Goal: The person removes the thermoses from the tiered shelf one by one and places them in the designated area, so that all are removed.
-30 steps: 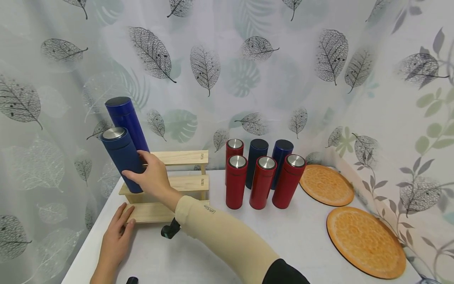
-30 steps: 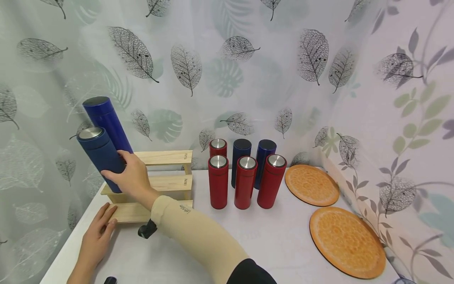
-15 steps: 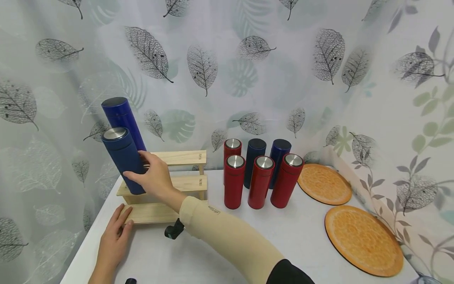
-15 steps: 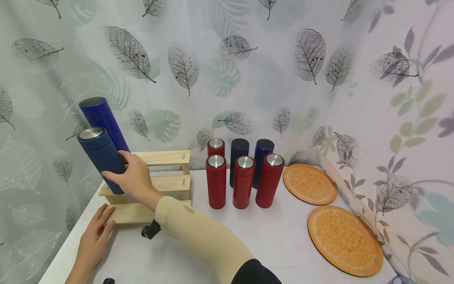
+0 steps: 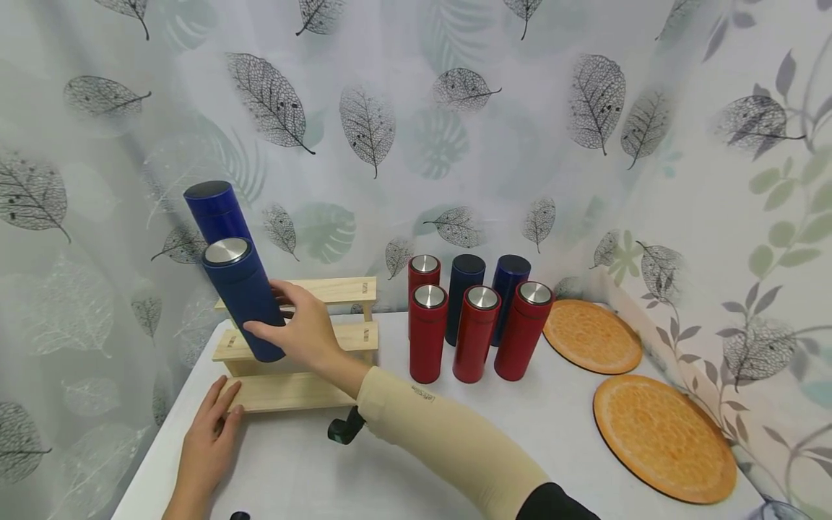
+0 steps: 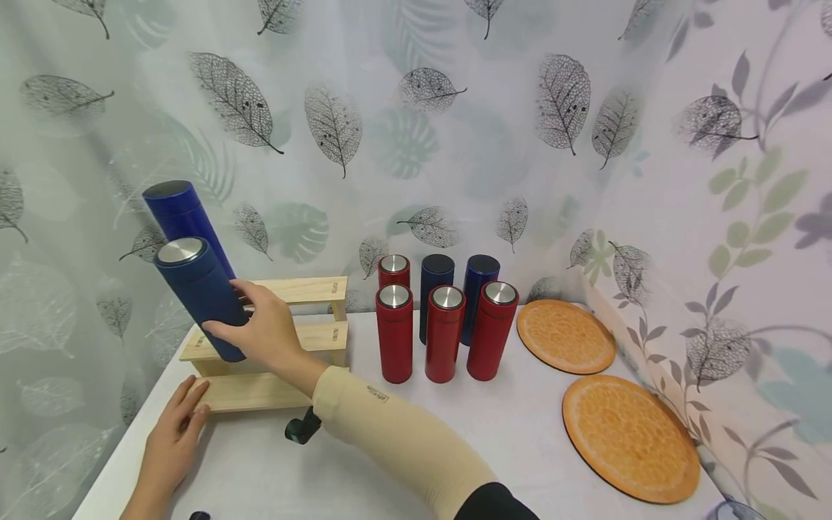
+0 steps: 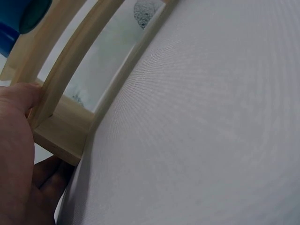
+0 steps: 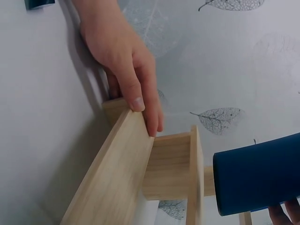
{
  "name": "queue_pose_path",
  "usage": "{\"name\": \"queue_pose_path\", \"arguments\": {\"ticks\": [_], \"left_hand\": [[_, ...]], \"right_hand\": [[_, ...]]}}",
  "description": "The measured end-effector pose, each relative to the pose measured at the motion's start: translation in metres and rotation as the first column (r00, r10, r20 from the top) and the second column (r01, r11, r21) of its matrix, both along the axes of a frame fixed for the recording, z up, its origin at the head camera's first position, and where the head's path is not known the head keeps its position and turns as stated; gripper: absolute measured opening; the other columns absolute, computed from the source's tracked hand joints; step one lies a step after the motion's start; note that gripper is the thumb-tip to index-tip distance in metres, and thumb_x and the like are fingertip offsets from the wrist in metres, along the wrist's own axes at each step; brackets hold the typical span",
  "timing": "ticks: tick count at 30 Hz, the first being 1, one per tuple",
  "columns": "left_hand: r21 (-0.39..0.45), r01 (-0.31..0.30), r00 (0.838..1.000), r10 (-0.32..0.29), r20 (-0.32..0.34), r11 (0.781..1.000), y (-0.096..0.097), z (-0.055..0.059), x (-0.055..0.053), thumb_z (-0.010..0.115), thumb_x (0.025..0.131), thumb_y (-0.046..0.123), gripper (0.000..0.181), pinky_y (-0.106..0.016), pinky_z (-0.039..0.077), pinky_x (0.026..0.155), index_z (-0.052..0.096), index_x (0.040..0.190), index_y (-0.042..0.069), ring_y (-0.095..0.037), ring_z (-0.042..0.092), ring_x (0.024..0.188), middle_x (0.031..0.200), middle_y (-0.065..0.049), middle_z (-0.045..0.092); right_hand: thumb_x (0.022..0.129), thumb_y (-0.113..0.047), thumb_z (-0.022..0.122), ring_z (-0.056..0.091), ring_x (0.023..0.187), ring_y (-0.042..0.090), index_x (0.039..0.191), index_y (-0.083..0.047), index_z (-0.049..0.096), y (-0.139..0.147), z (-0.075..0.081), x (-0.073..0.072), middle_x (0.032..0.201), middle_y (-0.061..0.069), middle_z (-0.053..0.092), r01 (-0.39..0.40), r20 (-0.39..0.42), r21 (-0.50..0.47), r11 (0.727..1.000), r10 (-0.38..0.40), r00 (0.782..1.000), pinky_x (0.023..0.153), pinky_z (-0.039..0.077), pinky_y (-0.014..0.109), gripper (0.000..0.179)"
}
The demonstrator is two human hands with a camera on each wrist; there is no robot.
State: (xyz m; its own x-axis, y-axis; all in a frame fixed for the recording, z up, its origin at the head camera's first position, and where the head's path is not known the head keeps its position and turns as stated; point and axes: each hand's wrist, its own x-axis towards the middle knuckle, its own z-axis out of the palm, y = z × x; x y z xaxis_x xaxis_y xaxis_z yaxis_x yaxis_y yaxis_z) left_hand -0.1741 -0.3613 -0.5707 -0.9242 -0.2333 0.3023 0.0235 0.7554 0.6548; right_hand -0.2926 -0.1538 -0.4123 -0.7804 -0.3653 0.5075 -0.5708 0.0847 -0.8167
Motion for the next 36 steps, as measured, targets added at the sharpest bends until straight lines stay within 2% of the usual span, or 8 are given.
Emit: {"name": "queue_pose_path", "arguments": {"ticks": [9, 14, 25, 27, 29, 32, 34, 36], "left_hand": [[0.002, -0.005, 1.0, 0.005, 0.027, 1.0, -0.002, 0.002, 0.001, 0.053, 0.116, 0.036, 0.056, -0.073, 0.044, 0.108, 0.051, 0.16, 0.001, -0.053, 0.033, 0.155, 0.174, -0.022, 0.029], [0.005, 0.002, 1.0, -0.002, 0.019, 1.0, -0.002, 0.002, 0.001, 0.053, 0.116, 0.036, 0.055, -0.073, 0.044, 0.107, 0.051, 0.16, 0.002, -0.053, 0.033, 0.155, 0.174, -0.021, 0.03], [0.02, 0.007, 1.0, -0.007, -0.008, 1.0, -0.001, -0.001, 0.0, 0.056, 0.116, 0.033, 0.053, -0.071, 0.041, 0.11, 0.053, 0.159, 0.003, -0.051, 0.033, 0.155, 0.174, -0.019, 0.031], [0.019, 0.004, 1.0, -0.003, -0.008, 1.0, -0.001, -0.001, 0.001, 0.055, 0.116, 0.034, 0.053, -0.06, 0.04, 0.119, 0.053, 0.159, 0.003, -0.05, 0.034, 0.155, 0.174, -0.018, 0.031], [0.013, 0.002, 1.0, -0.002, -0.013, 1.0, -0.001, -0.001, 0.001, 0.055, 0.116, 0.033, 0.053, -0.035, 0.035, 0.125, 0.054, 0.159, 0.003, -0.05, 0.034, 0.155, 0.174, -0.018, 0.032], [0.006, 0.002, 1.0, -0.002, -0.023, 1.0, -0.001, -0.002, 0.001, 0.055, 0.116, 0.033, 0.053, -0.004, 0.02, 0.11, 0.054, 0.159, 0.004, -0.049, 0.035, 0.155, 0.174, -0.018, 0.033], [0.006, 0.007, 0.999, -0.006, -0.035, 1.0, 0.0, -0.002, 0.001, 0.056, 0.116, 0.033, 0.052, 0.003, 0.015, 0.101, 0.054, 0.159, 0.004, -0.049, 0.036, 0.155, 0.174, -0.018, 0.033], [0.006, 0.011, 0.999, -0.011, -0.042, 1.0, 0.0, -0.002, 0.001, 0.056, 0.116, 0.032, 0.052, 0.004, 0.015, 0.099, 0.054, 0.159, 0.004, -0.05, 0.036, 0.155, 0.174, -0.019, 0.033]], "right_hand": [[0.091, -0.024, 0.091, 0.065, 0.119, 0.0, 0.15, -0.012, 0.062, 0.02, 0.003, 0.008, 0.136, -0.002, 0.07, -0.028, -0.033, -0.011, 1.0, 0.028, 0.999, 0.099, 0.058, 0.024, 0.067], [0.09, -0.023, 0.092, 0.065, 0.118, -0.001, 0.15, -0.015, 0.063, 0.03, 0.002, 0.014, 0.134, -0.005, 0.071, -0.045, -0.043, -0.021, 0.999, 0.044, 0.998, 0.098, 0.058, 0.024, 0.067], [0.09, -0.017, 0.092, 0.068, 0.118, 0.006, 0.147, -0.013, 0.064, 0.062, 0.003, 0.021, 0.132, 0.0, 0.073, -0.061, -0.036, -0.073, 0.996, 0.058, 0.998, 0.097, 0.06, 0.028, 0.064], [0.09, -0.017, 0.092, 0.068, 0.118, 0.007, 0.147, -0.013, 0.064, 0.067, 0.003, 0.021, 0.131, 0.0, 0.073, -0.057, -0.027, -0.074, 0.996, 0.055, 0.998, 0.098, 0.06, 0.028, 0.064], [0.09, -0.017, 0.091, 0.068, 0.118, 0.007, 0.148, -0.014, 0.064, 0.072, 0.002, 0.021, 0.131, -0.001, 0.073, -0.056, -0.014, -0.072, 0.996, 0.055, 0.998, 0.098, 0.06, 0.028, 0.063], [0.09, -0.017, 0.091, 0.068, 0.119, 0.008, 0.148, -0.014, 0.064, 0.08, 0.001, 0.021, 0.131, -0.001, 0.073, -0.055, 0.006, -0.068, 0.996, 0.056, 0.998, 0.099, 0.06, 0.028, 0.064], [0.089, -0.018, 0.092, 0.068, 0.118, 0.008, 0.147, -0.014, 0.065, 0.085, 0.0, 0.022, 0.131, -0.002, 0.073, -0.049, 0.015, -0.071, 0.996, 0.05, 0.999, 0.098, 0.06, 0.028, 0.064], [0.089, -0.018, 0.092, 0.069, 0.118, 0.009, 0.147, -0.015, 0.066, 0.09, 0.0, 0.022, 0.13, -0.002, 0.073, -0.043, 0.023, -0.074, 0.996, 0.045, 0.999, 0.098, 0.06, 0.029, 0.064]]}}
